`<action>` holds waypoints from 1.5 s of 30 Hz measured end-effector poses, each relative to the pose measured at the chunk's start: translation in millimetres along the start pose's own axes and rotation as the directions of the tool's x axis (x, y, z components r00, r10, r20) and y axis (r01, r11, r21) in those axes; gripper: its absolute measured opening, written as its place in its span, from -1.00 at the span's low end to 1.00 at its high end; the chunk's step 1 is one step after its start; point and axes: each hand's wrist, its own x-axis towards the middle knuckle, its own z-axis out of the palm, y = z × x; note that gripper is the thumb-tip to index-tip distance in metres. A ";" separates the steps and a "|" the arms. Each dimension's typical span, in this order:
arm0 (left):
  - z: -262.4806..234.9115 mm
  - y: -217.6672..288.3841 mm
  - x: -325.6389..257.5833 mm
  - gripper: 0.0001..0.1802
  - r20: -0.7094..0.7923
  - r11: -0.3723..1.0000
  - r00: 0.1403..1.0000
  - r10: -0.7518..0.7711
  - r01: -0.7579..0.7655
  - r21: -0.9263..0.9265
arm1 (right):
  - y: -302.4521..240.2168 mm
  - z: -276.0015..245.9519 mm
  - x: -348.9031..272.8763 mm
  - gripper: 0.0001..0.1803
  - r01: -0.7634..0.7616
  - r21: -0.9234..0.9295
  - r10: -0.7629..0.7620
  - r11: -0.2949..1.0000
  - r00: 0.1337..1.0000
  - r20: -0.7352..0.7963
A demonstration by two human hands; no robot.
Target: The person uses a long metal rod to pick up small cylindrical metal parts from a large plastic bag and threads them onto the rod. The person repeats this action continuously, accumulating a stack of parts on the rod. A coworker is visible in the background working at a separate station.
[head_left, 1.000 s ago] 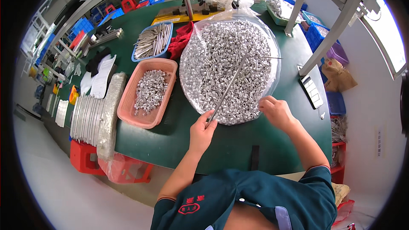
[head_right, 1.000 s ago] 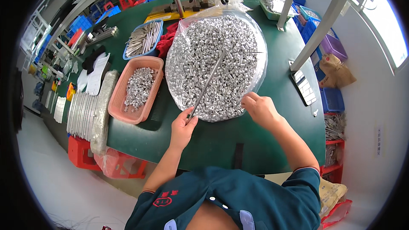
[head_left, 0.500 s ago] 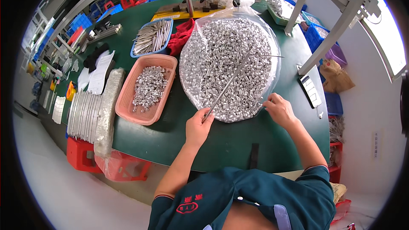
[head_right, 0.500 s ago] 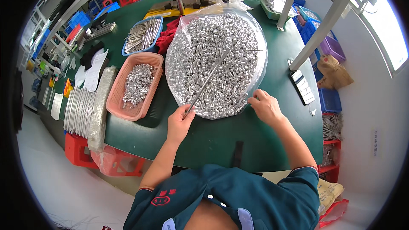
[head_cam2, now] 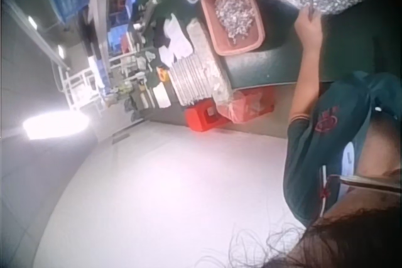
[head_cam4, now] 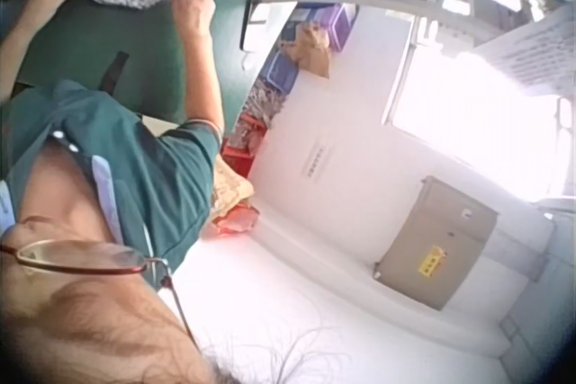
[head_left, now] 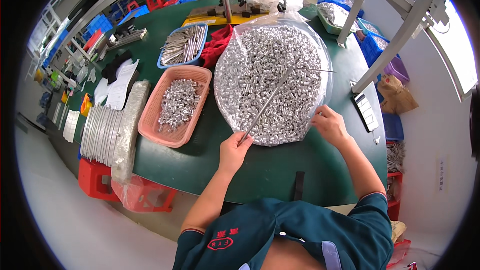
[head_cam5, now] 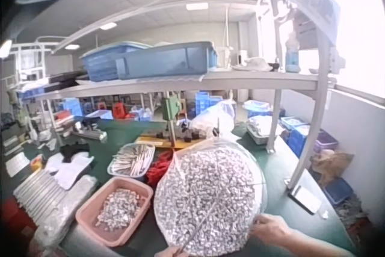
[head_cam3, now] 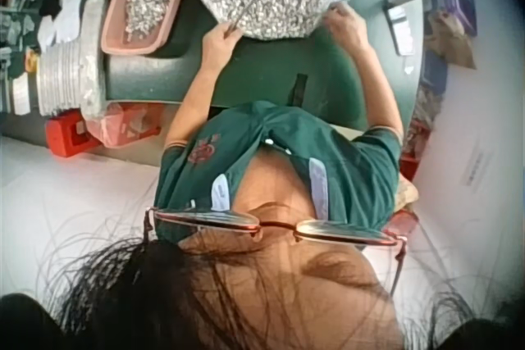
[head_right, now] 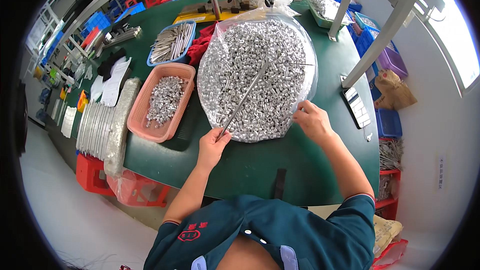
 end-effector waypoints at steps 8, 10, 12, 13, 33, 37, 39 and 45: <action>-12.4 -0.5 12.7 -0.86 -0.065 0.992 0.998 0.003 -0.011 -0.127 | -6.4 -17.4 52.6 -0.93 -0.032 0.054 0.035 0.998 0.998 -0.054; -18.0 -1.6 18.5 -0.87 -0.131 0.983 0.991 0.015 -0.039 -0.178 | -7.7 -9.8 72.9 -0.93 -0.039 0.043 0.043 0.998 0.994 -0.103; -24.6 5.6 21.3 -0.88 -0.169 0.977 0.986 -0.011 -0.025 -0.211 | -13.4 -3.2 90.4 -0.91 -0.068 0.028 0.072 0.997 0.979 -0.188; -27.9 11.0 20.2 -0.88 -0.192 0.976 0.981 -0.036 -0.007 -0.217 | -17.0 0.6 98.4 -0.91 -0.076 0.046 0.084 0.996 0.969 -0.232; -34.0 23.0 -30.7 -0.85 0.041 0.998 0.998 -0.039 0.036 0.061 | -56.7 -73.0 53.2 -0.83 -0.199 -0.108 0.218 0.974 0.954 0.204; -31.1 16.6 -33.3 -0.84 0.047 0.996 0.997 -0.065 0.068 -0.055 | -70.8 -40.2 86.4 -0.83 -0.001 -0.054 -0.007 0.999 0.990 -0.141; -30.4 9.5 -36.7 -0.82 0.020 0.991 0.999 -0.047 0.049 -0.124 | -71.5 -20.6 96.1 -0.81 0.036 -0.157 -0.043 0.987 0.998 -0.040; -30.1 -0.4 -50.7 -0.65 -0.073 0.995 0.997 0.027 -0.033 -0.090 | -71.5 26.5 116.1 -0.71 -0.233 -0.018 0.230 0.972 0.942 0.246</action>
